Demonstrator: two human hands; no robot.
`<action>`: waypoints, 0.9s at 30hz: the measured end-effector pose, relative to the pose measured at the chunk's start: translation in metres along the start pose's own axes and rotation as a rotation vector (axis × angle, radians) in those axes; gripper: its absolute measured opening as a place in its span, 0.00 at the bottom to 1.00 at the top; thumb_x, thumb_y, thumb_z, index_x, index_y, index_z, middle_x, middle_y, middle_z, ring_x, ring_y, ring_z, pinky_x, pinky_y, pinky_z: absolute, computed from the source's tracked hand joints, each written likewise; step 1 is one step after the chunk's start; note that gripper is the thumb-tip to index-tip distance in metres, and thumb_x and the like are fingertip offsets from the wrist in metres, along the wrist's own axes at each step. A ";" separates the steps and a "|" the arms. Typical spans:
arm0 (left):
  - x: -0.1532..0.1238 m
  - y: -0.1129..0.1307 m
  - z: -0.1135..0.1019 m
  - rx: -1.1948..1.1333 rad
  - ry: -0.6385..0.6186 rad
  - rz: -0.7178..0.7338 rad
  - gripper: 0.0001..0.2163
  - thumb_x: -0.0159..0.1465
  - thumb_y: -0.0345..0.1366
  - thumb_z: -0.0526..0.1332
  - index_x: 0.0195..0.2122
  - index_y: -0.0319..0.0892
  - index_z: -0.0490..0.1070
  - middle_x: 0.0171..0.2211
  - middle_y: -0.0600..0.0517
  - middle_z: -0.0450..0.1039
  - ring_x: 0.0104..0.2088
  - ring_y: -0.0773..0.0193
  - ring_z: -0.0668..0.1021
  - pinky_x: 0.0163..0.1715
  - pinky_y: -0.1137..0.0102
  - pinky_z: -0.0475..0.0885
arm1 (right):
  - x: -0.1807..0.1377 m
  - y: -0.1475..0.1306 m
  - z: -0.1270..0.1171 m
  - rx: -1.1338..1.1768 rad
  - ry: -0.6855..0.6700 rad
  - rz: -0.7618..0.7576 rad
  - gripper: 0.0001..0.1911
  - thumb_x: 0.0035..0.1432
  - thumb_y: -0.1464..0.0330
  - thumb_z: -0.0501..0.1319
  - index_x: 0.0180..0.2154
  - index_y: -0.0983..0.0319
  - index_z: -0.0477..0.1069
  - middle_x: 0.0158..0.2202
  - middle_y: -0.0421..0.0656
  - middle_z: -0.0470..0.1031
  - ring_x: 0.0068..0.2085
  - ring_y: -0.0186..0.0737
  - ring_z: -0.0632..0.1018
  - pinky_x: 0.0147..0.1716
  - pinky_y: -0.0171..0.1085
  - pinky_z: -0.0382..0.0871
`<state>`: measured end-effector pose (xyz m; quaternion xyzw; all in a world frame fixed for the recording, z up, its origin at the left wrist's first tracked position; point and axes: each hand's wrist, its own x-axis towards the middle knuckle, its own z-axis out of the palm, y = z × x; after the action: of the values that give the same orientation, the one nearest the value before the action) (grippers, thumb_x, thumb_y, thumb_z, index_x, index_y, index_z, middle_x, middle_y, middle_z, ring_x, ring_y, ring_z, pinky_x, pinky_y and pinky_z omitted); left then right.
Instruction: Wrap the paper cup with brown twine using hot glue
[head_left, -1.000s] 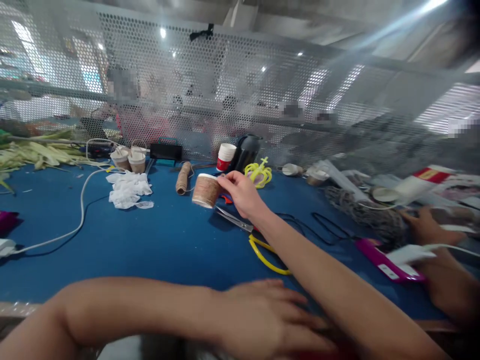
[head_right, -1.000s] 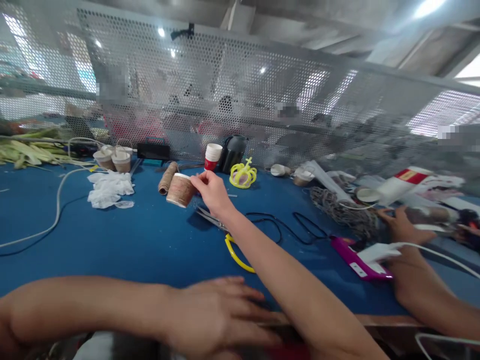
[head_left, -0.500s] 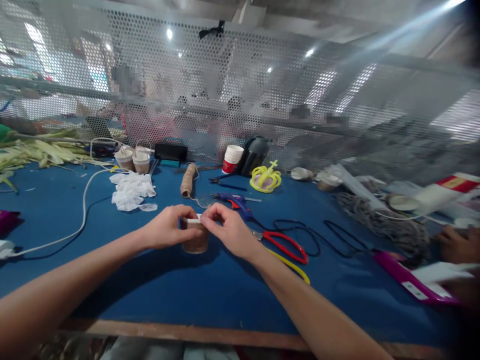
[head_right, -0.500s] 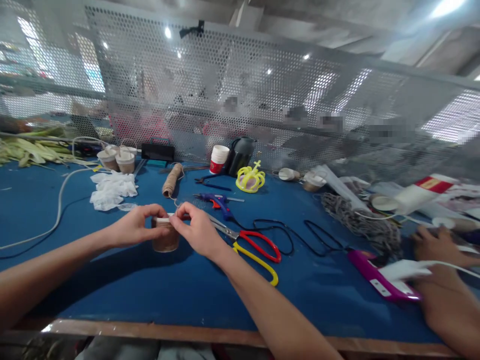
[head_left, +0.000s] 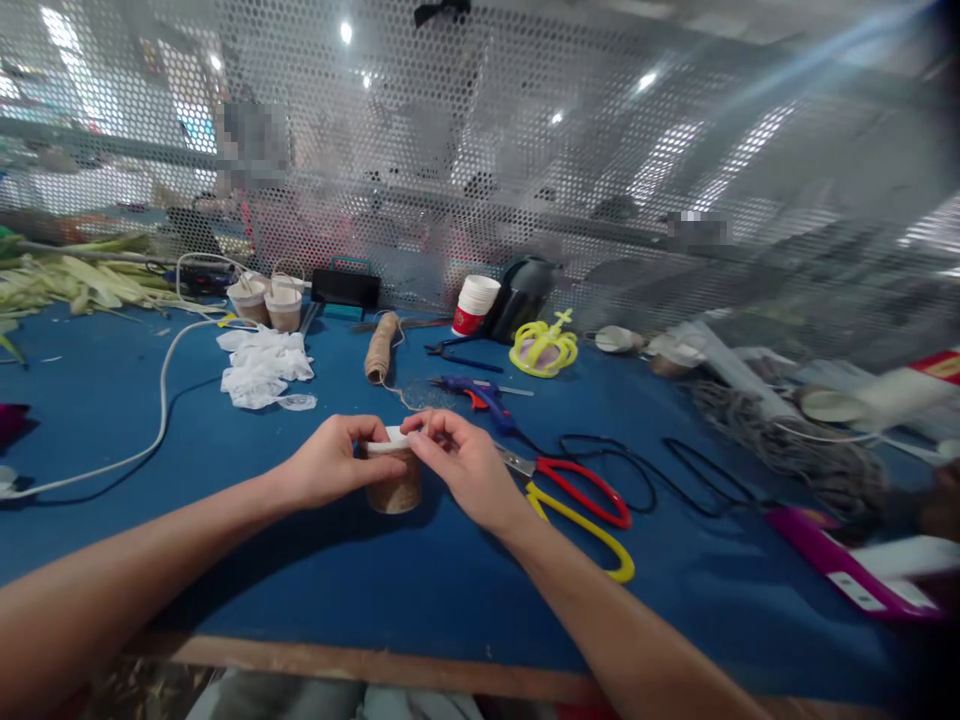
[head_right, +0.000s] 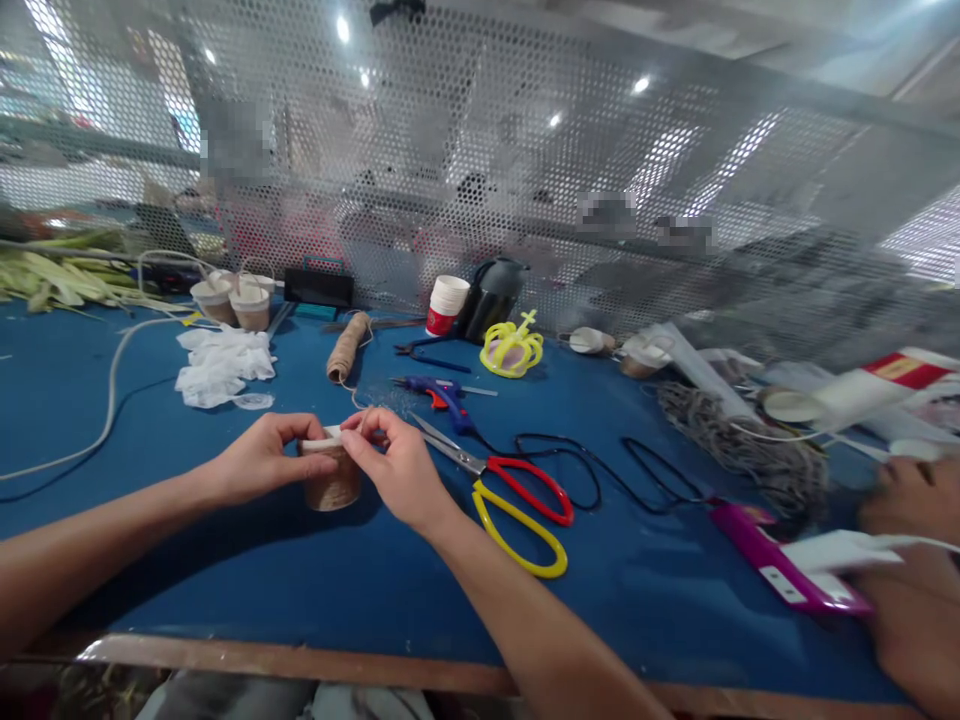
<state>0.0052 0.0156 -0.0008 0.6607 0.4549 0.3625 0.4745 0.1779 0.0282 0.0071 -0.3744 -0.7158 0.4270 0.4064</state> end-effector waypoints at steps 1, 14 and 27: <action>0.000 0.000 0.000 0.001 0.001 -0.001 0.12 0.50 0.41 0.62 0.21 0.38 0.63 0.18 0.58 0.64 0.22 0.72 0.63 0.25 0.76 0.60 | 0.000 0.001 0.001 -0.003 0.003 0.003 0.10 0.53 0.65 0.57 0.23 0.61 0.59 0.35 0.43 0.71 0.38 0.37 0.72 0.39 0.39 0.66; -0.001 0.015 -0.004 0.107 -0.050 -0.001 0.07 0.52 0.37 0.55 0.24 0.38 0.64 0.21 0.56 0.62 0.24 0.70 0.65 0.26 0.75 0.62 | 0.001 0.005 0.003 -0.038 0.003 -0.047 0.11 0.54 0.64 0.58 0.24 0.60 0.59 0.32 0.42 0.68 0.40 0.39 0.71 0.40 0.39 0.66; -0.005 0.019 -0.006 0.065 -0.129 -0.004 0.06 0.53 0.35 0.55 0.23 0.38 0.63 0.21 0.56 0.62 0.24 0.70 0.65 0.28 0.74 0.63 | 0.013 -0.006 -0.003 0.070 0.000 0.126 0.08 0.49 0.64 0.60 0.27 0.62 0.66 0.31 0.40 0.71 0.34 0.35 0.71 0.39 0.38 0.64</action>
<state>0.0030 0.0097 0.0191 0.6970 0.4362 0.3031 0.4818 0.1744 0.0386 0.0175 -0.4042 -0.6754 0.4767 0.3915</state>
